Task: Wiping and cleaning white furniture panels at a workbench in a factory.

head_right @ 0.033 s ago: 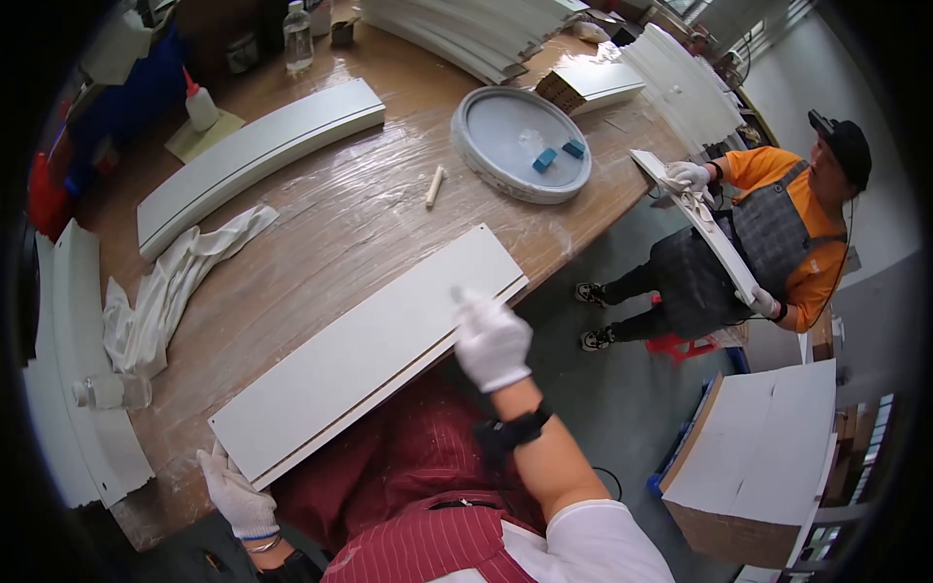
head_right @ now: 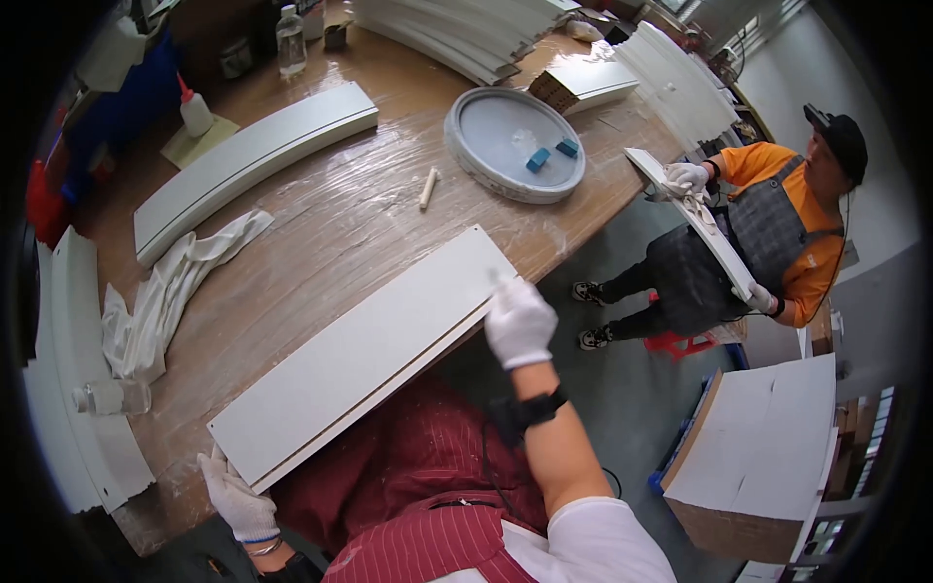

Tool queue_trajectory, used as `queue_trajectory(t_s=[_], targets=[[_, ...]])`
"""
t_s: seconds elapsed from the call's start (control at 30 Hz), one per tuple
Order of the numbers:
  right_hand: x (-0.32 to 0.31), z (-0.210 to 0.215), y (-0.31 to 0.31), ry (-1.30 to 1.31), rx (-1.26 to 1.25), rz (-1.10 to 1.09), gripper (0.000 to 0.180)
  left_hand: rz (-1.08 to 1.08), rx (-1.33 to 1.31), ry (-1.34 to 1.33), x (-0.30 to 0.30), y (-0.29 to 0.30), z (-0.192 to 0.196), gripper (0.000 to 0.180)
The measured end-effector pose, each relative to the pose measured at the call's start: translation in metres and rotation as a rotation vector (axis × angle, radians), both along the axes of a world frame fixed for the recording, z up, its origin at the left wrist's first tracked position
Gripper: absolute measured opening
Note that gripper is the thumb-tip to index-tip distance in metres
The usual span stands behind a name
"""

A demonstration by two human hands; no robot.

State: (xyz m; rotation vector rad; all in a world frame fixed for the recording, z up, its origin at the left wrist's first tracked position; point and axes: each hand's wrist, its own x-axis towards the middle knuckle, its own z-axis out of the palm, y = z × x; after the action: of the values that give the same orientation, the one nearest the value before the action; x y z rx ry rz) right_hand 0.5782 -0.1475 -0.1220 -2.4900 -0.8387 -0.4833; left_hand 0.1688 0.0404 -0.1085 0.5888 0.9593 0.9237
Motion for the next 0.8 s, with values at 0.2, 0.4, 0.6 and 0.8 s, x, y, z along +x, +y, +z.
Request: queue_trajectory(t_s=[0.2,0.4,0.6,0.8], targets=[[0.087,0.031,-0.081,0.102,0.085,-0.315,0.021,-0.045,0.271,0.321,-0.03,-0.031,0.015,0.055],[0.136,0.114,-0.041,0.2,0.601,-0.15,0.023,-0.909,1.251,1.265,-0.07,-0.002,0.028,0.087],[0.108,0.205,0.017,0.369,0.992,0.208,0.014,-0.965,1.574,1.456,-0.052,0.026,-0.001,0.086],[0.06,0.133,-0.031,0.772,0.934,0.109,0.014,-0.866,1.576,1.069,-0.06,0.041,0.004,0.083]])
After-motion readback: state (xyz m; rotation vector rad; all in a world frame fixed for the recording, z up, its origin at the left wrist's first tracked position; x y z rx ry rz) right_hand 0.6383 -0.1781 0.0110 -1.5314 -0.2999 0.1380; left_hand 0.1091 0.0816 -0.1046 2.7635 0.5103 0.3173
